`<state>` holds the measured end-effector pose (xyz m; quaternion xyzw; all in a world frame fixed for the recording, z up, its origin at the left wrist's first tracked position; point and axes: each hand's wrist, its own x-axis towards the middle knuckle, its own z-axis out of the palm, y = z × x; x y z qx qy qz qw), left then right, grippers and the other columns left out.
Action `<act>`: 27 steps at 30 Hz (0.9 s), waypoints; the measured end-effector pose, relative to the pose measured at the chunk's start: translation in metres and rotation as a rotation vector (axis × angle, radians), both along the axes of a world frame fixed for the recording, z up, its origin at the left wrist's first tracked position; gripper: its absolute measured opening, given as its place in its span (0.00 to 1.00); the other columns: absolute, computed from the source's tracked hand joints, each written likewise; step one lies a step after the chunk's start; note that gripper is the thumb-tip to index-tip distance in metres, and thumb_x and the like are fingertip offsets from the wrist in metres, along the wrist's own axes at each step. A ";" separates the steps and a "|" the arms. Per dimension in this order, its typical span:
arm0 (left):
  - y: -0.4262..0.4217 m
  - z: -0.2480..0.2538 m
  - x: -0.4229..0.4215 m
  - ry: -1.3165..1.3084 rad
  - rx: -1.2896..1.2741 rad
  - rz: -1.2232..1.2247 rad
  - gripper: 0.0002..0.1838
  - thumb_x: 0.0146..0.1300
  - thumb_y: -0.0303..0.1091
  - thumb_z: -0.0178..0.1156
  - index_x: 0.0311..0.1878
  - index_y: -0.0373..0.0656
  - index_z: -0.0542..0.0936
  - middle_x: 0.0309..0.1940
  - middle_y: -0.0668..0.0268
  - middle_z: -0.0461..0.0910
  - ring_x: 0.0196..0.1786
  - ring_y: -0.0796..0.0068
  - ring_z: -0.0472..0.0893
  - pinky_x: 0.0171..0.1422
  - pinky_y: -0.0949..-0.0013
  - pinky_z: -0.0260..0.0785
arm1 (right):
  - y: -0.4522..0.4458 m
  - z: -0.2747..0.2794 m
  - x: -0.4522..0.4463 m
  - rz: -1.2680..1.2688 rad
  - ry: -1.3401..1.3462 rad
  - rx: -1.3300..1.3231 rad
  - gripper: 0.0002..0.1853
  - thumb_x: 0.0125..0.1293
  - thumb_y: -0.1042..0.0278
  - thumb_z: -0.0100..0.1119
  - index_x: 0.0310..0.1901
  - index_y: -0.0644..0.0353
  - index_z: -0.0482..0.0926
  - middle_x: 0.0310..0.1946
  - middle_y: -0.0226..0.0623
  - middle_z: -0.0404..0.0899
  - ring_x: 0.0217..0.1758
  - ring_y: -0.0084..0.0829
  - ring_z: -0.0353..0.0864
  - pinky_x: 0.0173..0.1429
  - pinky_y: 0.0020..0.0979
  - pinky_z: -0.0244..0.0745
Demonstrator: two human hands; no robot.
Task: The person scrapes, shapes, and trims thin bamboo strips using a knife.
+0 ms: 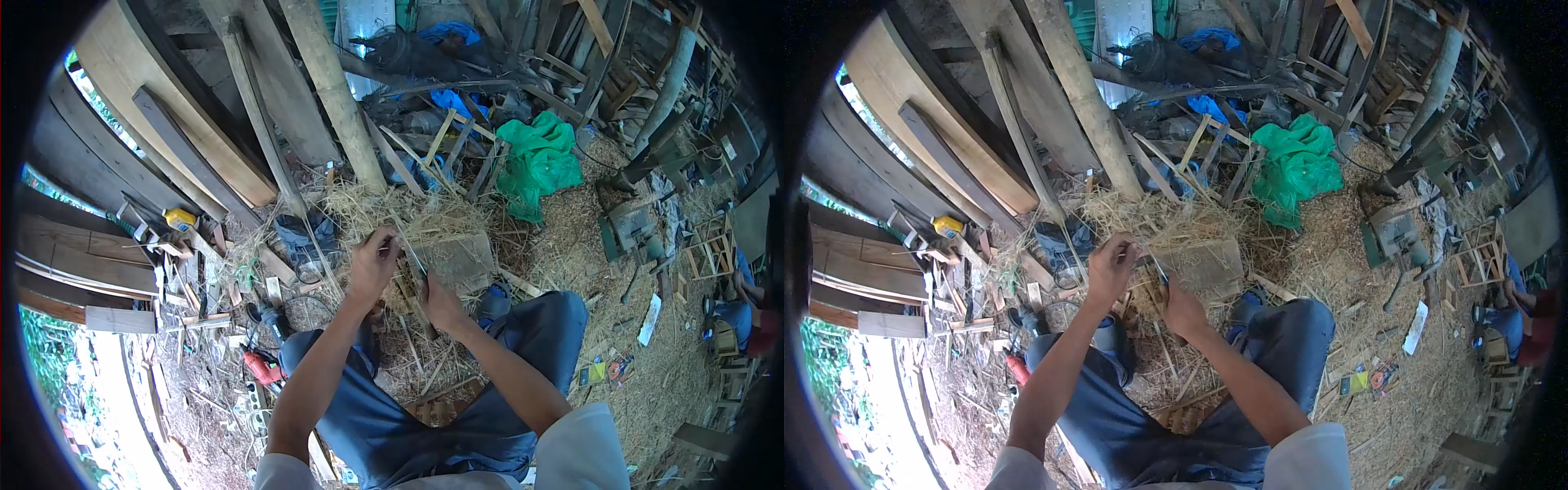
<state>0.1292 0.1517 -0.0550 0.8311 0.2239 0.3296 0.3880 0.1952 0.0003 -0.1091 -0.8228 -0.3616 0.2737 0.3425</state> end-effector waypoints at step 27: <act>-0.013 0.009 0.001 0.022 -0.036 -0.087 0.06 0.59 0.21 0.60 0.40 0.36 0.76 0.30 0.56 0.83 0.37 0.71 0.85 0.41 0.71 0.79 | -0.039 -0.062 0.023 0.109 0.192 -0.280 0.15 0.73 0.64 0.38 0.51 0.68 0.65 0.29 0.63 0.77 0.35 0.61 0.78 0.37 0.55 0.71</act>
